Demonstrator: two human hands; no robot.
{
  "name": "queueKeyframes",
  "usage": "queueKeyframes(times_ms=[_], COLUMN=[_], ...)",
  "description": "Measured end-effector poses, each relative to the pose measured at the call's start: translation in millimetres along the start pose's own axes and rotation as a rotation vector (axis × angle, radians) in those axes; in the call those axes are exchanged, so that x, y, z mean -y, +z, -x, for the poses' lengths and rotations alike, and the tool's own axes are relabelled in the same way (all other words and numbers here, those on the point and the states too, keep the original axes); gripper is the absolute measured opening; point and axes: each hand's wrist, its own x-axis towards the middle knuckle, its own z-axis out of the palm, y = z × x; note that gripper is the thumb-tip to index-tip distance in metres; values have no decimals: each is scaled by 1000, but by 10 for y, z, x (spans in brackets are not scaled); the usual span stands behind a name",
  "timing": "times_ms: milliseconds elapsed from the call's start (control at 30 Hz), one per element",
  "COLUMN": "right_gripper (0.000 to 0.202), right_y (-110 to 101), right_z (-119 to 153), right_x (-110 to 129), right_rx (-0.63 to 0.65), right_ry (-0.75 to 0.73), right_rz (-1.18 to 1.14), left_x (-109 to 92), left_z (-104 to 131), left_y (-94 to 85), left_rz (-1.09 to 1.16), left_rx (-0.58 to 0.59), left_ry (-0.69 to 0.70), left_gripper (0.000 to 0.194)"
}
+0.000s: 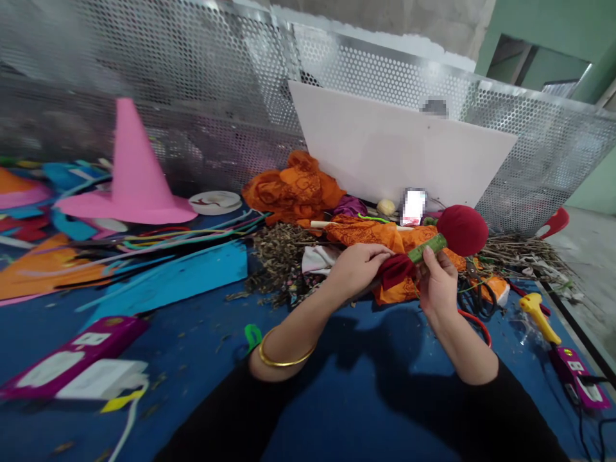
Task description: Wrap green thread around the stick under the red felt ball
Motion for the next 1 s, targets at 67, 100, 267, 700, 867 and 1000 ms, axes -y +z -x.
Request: queueKeyframes(times_ms=[67,100,267,700,867,1000], right_gripper=[34,34,31,30,29,29], right_y=[7,11,24,40,7,-11], right_z=[4,7,22,55,62,62], right_x=[-6,-9,-13,-36,-82,-110], right_rx=[5,8,17,18,42,70], right_ry=[13,17,3,5,-1,2], right_rz=[-2,-4,16,-5,63,32], left_x=[-34,-54,-106,-180,-197,-173], left_z=[35,55,124,79,38,26], left_y=[47,88,291,305,204,191], left_rz=[-93,-101,-322,-285,-289,-328], left_rx=[-260,-319,-206,28,115,127], left_ry=[53,119,229,45,-68,-78], left_gripper=[31,31,38,48,13,9])
